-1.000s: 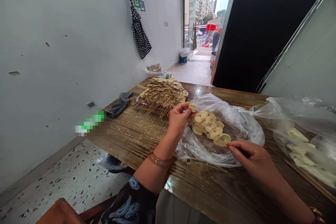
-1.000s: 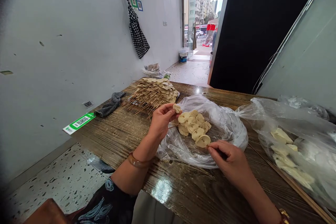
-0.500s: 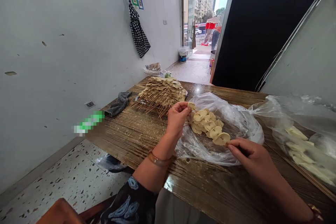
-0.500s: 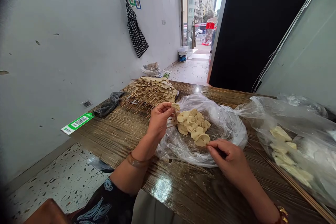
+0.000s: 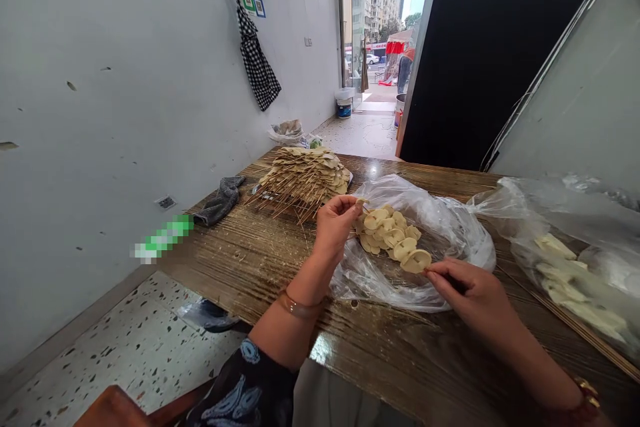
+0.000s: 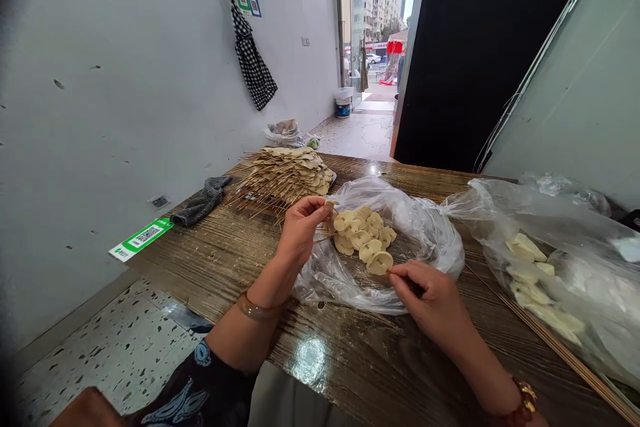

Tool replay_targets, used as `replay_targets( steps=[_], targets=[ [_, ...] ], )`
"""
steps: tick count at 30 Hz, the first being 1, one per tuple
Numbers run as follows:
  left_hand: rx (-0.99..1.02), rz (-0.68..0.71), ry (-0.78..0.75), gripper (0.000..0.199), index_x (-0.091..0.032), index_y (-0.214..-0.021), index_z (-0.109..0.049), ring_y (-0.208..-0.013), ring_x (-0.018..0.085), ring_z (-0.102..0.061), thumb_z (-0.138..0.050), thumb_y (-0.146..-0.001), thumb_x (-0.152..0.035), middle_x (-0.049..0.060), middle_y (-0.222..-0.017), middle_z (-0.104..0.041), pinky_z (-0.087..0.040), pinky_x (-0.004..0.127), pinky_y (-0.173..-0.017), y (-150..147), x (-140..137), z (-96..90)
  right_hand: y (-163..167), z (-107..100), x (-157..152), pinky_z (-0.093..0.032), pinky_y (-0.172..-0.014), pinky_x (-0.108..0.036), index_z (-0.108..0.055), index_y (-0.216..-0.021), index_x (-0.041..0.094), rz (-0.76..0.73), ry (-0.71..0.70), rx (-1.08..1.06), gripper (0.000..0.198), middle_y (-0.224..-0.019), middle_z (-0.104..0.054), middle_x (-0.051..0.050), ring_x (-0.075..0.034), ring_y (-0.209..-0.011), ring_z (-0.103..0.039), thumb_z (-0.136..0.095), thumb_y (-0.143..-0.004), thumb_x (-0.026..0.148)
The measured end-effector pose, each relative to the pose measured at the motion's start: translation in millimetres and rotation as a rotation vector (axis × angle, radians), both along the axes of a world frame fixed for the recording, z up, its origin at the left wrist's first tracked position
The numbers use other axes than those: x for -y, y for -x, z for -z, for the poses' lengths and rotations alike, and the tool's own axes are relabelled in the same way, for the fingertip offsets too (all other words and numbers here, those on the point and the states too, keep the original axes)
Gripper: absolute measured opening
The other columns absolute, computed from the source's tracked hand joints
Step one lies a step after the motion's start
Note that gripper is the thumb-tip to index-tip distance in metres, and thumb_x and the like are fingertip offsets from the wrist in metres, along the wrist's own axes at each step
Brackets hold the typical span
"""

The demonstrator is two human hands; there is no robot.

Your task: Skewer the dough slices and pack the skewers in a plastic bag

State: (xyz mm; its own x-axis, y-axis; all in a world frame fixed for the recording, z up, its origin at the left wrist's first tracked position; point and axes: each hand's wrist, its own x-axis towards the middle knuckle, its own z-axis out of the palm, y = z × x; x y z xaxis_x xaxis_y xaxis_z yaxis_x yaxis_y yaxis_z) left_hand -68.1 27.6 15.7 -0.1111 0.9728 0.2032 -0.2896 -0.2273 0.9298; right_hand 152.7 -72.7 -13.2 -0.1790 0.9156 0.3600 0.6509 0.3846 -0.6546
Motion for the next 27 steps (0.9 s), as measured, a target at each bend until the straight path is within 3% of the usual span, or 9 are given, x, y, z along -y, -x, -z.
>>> replay_targets(
  steps=[14,27],
  targets=[
    [0.134,0.085,0.143,0.027,-0.015,-0.076,-0.064,-0.057,0.009,-0.059,-0.079,-0.057,-0.026,-0.001,-0.068,-0.064,-0.043,0.020,-0.054,4.0,-2.9,0.7,1.3,-4.0,0.8,-0.051,-0.063,-0.028,-0.070,-0.075,0.023,0.003,-0.028,-0.010,0.024,-0.075,-0.072,-0.003,-0.018,-0.069,-0.066,-0.052,-0.087,0.033],
    [0.154,0.093,0.144,0.024,-0.013,-0.075,-0.063,-0.053,0.007,-0.056,-0.077,-0.061,-0.026,-0.002,-0.062,-0.060,-0.039,0.018,-0.048,5.2,-2.3,0.3,2.1,-6.7,0.0,-0.052,-0.062,-0.028,-0.069,-0.075,0.023,0.007,-0.027,0.001,0.022,-0.074,-0.072,-0.002,-0.018,-0.068,-0.067,-0.052,-0.085,0.033]
  ],
)
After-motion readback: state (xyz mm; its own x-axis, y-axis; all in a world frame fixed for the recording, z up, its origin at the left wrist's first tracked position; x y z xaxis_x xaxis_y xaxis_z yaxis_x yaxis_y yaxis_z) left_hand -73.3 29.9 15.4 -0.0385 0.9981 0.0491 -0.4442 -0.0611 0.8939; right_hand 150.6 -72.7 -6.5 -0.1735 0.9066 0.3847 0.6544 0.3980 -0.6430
